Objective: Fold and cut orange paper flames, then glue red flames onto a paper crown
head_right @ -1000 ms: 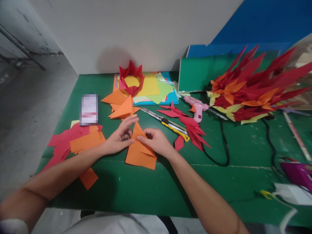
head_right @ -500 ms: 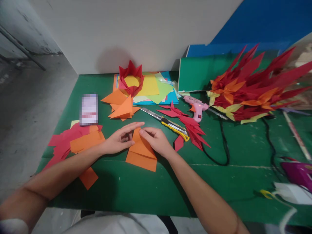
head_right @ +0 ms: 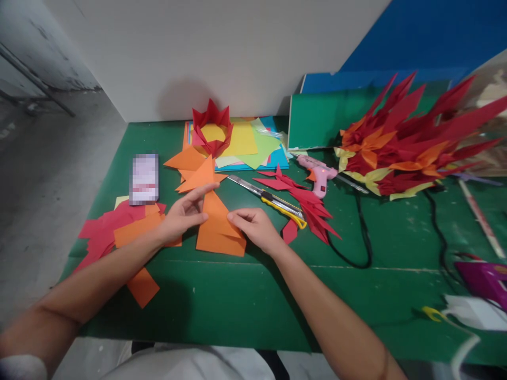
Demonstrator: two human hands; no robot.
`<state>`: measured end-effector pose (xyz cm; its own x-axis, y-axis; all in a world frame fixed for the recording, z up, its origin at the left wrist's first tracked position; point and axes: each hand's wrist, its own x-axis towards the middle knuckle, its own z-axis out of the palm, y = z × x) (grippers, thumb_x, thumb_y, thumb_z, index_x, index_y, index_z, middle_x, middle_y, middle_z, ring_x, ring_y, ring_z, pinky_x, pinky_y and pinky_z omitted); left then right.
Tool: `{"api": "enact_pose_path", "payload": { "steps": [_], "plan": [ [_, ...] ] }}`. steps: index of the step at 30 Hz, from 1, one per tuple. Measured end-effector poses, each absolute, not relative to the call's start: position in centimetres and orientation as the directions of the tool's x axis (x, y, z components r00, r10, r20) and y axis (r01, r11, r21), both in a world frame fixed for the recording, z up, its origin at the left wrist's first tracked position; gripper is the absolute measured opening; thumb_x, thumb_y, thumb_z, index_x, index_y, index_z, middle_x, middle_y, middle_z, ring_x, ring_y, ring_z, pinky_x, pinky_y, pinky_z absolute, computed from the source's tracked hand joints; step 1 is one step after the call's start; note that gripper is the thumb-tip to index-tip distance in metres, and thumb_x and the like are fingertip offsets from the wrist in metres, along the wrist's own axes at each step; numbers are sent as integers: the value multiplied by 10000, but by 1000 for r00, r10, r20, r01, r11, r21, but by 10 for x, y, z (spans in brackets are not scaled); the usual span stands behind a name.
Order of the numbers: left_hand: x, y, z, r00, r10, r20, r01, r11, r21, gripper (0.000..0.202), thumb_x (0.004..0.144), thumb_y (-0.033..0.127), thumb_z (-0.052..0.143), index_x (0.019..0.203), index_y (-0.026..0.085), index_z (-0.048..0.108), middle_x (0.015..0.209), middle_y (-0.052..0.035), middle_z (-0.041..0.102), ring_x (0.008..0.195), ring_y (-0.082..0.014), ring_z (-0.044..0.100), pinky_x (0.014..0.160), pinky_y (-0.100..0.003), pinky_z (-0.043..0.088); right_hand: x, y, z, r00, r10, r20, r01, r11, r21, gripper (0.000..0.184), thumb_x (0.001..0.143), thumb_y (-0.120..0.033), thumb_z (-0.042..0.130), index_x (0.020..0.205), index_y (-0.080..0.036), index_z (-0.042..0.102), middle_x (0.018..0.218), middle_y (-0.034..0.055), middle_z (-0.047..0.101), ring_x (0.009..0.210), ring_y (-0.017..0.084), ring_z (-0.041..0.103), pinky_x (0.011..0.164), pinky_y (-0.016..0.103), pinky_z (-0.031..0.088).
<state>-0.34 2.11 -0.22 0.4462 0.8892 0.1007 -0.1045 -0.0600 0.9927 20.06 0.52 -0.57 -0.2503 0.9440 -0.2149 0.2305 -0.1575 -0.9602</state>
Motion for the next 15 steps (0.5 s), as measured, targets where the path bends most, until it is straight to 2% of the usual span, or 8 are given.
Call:
{"api": "enact_pose_path", "payload": {
  "steps": [3,6,10,15],
  "plan": [
    [-8,27,-4,338,929,153,-151,-107,983,569,769,190,651,1309,317,526,1428,-36,463,721,-102,512,657,-269,477,202,5,-7,-248,947,-206,205,-156,-966,341,738,-472,641,575,-177,590,582,-22,496,589,120,440,595,269,364],
    [-11,31,-7,234,954,189,-196,-144,970,584,757,191,638,1314,319,518,1440,-29,457,907,-152,573,728,-287,504,203,6,-7,-262,942,-209,159,-172,-972,338,747,-459,642,565,-177,597,575,-15,531,584,122,474,597,267,378],
    [-12,35,-11,129,961,245,-209,-215,954,561,771,244,644,1309,332,513,1438,-7,460,1170,-219,521,877,-350,505,203,5,-9,-246,945,-217,106,-196,-975,326,736,-444,661,557,-174,620,532,-14,528,539,110,462,548,257,365],
    [-8,33,-16,123,953,277,-202,-249,947,585,785,323,689,1328,331,471,1483,-25,392,1213,-224,493,960,-369,479,201,7,-11,-100,963,-252,-69,-259,-963,273,683,-460,728,690,-189,695,611,-14,590,564,103,499,553,241,412]
  ]
}}
